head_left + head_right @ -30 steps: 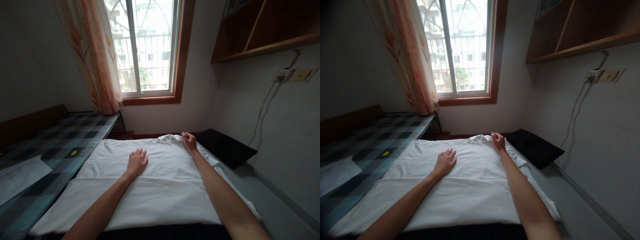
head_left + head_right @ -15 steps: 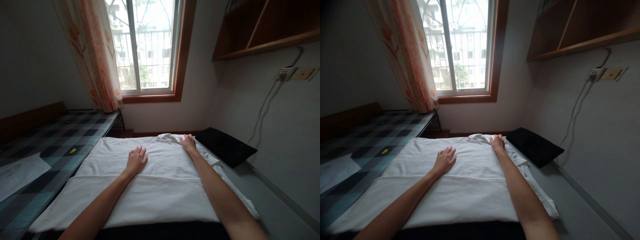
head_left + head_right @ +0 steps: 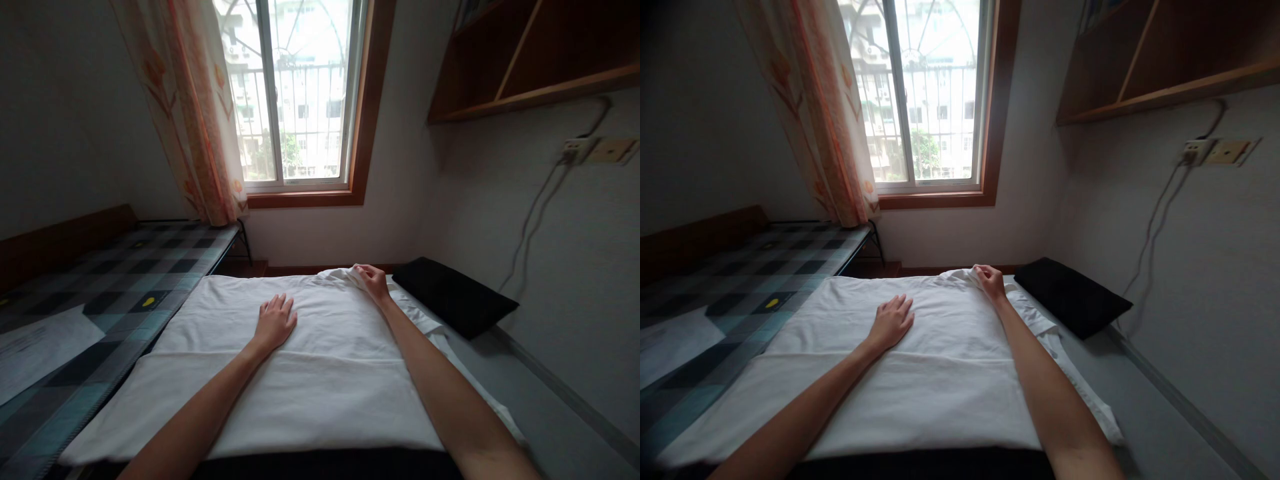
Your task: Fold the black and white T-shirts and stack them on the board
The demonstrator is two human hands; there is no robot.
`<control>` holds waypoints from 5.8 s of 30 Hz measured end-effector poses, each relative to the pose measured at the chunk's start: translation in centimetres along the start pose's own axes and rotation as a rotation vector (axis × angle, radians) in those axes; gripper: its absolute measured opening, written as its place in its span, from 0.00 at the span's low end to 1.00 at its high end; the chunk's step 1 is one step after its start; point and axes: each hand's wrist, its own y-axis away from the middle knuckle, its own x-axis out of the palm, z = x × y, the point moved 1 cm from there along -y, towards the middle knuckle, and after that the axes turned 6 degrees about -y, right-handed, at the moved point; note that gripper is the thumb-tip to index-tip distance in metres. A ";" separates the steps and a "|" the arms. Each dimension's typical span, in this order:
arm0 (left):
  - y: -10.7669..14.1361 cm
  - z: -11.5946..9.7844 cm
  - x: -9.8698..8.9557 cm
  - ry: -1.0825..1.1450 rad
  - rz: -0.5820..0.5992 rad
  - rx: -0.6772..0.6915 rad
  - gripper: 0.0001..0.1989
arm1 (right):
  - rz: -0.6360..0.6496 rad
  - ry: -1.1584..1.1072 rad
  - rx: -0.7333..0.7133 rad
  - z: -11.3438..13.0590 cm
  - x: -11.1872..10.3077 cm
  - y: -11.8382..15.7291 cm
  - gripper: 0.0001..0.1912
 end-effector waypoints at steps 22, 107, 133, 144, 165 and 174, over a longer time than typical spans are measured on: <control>-0.1 0.0 0.2 0.044 -0.019 -0.004 0.20 | -0.226 0.177 -0.146 -0.2 -0.7 -0.9 0.27; -13.1 -5.9 3.6 0.563 -0.193 -0.194 0.11 | -0.027 0.218 0.541 -3.2 -8.3 -1.2 0.09; -12.4 -6.0 2.5 0.270 -0.180 -0.112 0.10 | 0.182 0.841 0.156 -3.3 -7.0 -0.5 0.15; -12.0 2.0 2.8 0.009 -0.123 -0.009 0.12 | 0.171 0.826 0.145 -3.7 -7.2 -0.1 0.15; -6.6 26.2 -3.7 -0.377 0.248 -0.154 0.12 | 0.152 0.915 0.131 -3.6 -6.4 0.5 0.18; -5.9 26.4 -4.9 -0.369 0.169 -0.300 0.13 | 0.179 1.064 0.103 -2.6 -6.6 -0.1 0.16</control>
